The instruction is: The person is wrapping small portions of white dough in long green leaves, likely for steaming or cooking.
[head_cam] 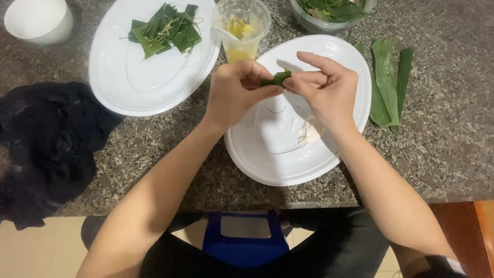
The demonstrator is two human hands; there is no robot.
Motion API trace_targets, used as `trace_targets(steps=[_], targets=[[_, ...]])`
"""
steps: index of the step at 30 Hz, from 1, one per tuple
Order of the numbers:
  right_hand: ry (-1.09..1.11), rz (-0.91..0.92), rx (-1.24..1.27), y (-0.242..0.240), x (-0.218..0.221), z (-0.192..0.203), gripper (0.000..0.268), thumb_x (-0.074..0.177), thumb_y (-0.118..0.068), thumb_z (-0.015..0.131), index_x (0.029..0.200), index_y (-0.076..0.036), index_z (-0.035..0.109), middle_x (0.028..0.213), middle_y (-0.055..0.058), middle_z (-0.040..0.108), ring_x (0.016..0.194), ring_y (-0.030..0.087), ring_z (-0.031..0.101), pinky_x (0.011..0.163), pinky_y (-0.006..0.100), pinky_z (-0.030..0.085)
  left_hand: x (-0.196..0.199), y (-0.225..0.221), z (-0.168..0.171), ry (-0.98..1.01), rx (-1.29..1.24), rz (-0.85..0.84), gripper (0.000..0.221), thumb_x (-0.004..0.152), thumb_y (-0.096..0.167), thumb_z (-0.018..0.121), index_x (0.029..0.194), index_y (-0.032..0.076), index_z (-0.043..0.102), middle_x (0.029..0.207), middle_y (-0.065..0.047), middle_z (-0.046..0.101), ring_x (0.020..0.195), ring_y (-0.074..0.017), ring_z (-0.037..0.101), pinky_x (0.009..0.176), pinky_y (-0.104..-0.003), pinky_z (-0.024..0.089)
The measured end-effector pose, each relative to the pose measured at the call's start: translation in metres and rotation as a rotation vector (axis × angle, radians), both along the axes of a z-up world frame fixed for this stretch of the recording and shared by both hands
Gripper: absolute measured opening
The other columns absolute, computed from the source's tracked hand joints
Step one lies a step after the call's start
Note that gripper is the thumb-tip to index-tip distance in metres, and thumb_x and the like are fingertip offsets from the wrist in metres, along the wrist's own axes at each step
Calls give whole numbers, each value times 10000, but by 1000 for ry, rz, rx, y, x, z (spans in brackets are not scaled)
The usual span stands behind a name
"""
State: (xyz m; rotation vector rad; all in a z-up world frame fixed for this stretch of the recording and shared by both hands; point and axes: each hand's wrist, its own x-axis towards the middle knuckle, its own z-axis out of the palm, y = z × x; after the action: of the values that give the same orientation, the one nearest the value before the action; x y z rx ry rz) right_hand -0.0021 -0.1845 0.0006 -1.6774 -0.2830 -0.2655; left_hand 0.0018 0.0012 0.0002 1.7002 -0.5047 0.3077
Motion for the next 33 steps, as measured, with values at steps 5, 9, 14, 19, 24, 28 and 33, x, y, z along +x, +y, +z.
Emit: trace_targets(steps=[5,9,14,19,24,28,33], targets=[[67,34,16,0,-1,3,439,788,95,721,1187,29,551,878,205,669,793,239,680,723,314,618,2,1,-3,-26,-2,-5,214,698,132,851,791,69,670,640,-69,639,604,-121,642,589,-226,559],[96,55,20,3,-3,7,432,790,96,707,1186,1,563,869,183,672,787,227,683,719,305,621,1,1,-4,-33,-8,-17,203,708,132,847,791,77,671,655,-84,647,616,-144,658,601,-237,565],[82,132,11,-1,-3,10,422,798,77,693,1191,20,549,832,174,669,729,214,680,708,297,612,-1,4,2,9,-13,-57,214,720,151,821,836,88,652,724,-58,676,675,-131,675,620,-217,563],[31,202,-20,-6,0,9,359,820,18,694,1151,20,554,791,168,666,674,207,672,675,297,604,-3,2,6,34,0,-65,244,742,180,784,930,96,654,817,-49,708,747,-113,693,650,-204,580],[96,147,-21,-3,-2,10,361,775,97,707,1105,25,581,799,170,663,695,191,679,696,290,609,-5,-2,4,123,-68,-179,152,795,116,751,924,67,688,704,-93,679,684,-133,665,639,-240,572],[65,168,-19,1,-6,13,358,783,115,677,1116,36,572,798,170,663,712,207,683,694,299,603,-1,4,5,102,-33,-165,128,788,85,752,905,71,700,685,-98,678,655,-140,670,627,-236,566],[16,199,-52,-2,0,7,426,740,140,704,1133,45,571,813,165,657,755,200,676,701,293,589,-2,4,7,105,-40,-115,96,780,64,754,866,77,713,649,-83,677,601,-118,663,580,-207,560]])
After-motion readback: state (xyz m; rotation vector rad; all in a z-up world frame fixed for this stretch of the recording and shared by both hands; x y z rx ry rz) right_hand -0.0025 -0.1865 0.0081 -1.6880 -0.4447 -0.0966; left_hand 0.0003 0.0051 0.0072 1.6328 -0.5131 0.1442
